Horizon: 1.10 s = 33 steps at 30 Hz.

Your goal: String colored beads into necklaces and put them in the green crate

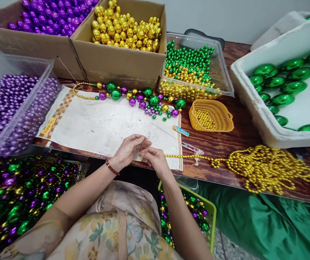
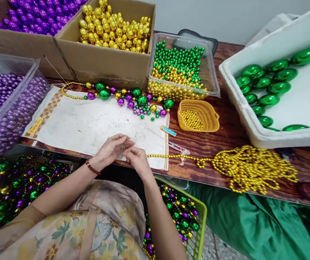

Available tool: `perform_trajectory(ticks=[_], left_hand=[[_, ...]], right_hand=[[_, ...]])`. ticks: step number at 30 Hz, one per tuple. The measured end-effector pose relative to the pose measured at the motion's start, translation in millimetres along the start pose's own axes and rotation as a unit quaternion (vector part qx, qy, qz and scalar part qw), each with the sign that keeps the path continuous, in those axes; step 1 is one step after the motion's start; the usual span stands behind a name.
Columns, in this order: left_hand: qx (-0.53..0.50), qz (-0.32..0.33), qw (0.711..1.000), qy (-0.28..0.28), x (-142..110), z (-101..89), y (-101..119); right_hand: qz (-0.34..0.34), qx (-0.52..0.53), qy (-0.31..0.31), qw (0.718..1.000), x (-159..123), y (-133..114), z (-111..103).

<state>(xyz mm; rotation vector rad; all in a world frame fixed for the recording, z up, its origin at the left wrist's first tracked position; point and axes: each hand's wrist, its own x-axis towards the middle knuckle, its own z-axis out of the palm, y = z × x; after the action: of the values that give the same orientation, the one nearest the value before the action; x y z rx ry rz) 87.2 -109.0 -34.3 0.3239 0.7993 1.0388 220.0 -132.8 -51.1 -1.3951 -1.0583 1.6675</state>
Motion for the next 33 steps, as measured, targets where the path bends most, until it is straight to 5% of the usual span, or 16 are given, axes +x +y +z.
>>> perform_trajectory(ticks=[6,11,12,13,16,20,22,24,26,29,33], left_hand=[[0.047,0.029,0.998,-0.008,0.5,-2.6,0.8],[0.123,0.023,0.992,-0.012,-2.0,-3.6,2.2],[0.133,0.019,0.991,-0.014,-2.1,-2.9,1.8],[0.14,0.019,0.99,-0.017,-2.1,-2.0,1.0],[0.149,0.025,0.988,-0.027,-1.0,1.1,-3.1],[0.149,0.031,0.987,-0.048,0.3,2.7,-5.7],[0.155,0.029,0.986,-0.061,0.7,2.2,-3.5],[0.164,0.024,0.984,-0.069,1.4,1.9,0.0],[0.176,0.021,0.981,-0.075,2.5,2.3,3.6],[0.193,0.014,0.977,-0.092,3.6,4.8,7.4],[0.209,0.016,0.971,-0.117,3.1,8.1,11.4]], right_hand=[[-0.029,-0.125,-0.019,0.991,-2.4,6.0,-14.6],[-0.051,-0.317,0.185,0.929,-13.7,-14.2,-104.5],[-0.038,-0.363,0.222,0.904,-15.3,-19.4,-123.1],[0.003,-0.472,0.246,0.847,-16.1,-24.2,-139.2],[0.083,-0.661,0.216,0.714,-12.1,-34.7,-171.0],[0.086,-0.705,0.195,0.676,2.4,-45.4,-190.1],[0.072,-0.701,0.226,0.673,6.0,-50.7,-190.6],[0.007,-0.667,0.255,0.7,3.9,-55.2,-179.3],[-0.109,-0.577,0.235,0.775,-3.2,-58.9,-154.8],[-0.248,-0.375,0.076,0.89,-14.9,-63.7,-105.0],[-0.283,-0.36,-0.032,0.888,-16.0,-67.0,-56.2]])
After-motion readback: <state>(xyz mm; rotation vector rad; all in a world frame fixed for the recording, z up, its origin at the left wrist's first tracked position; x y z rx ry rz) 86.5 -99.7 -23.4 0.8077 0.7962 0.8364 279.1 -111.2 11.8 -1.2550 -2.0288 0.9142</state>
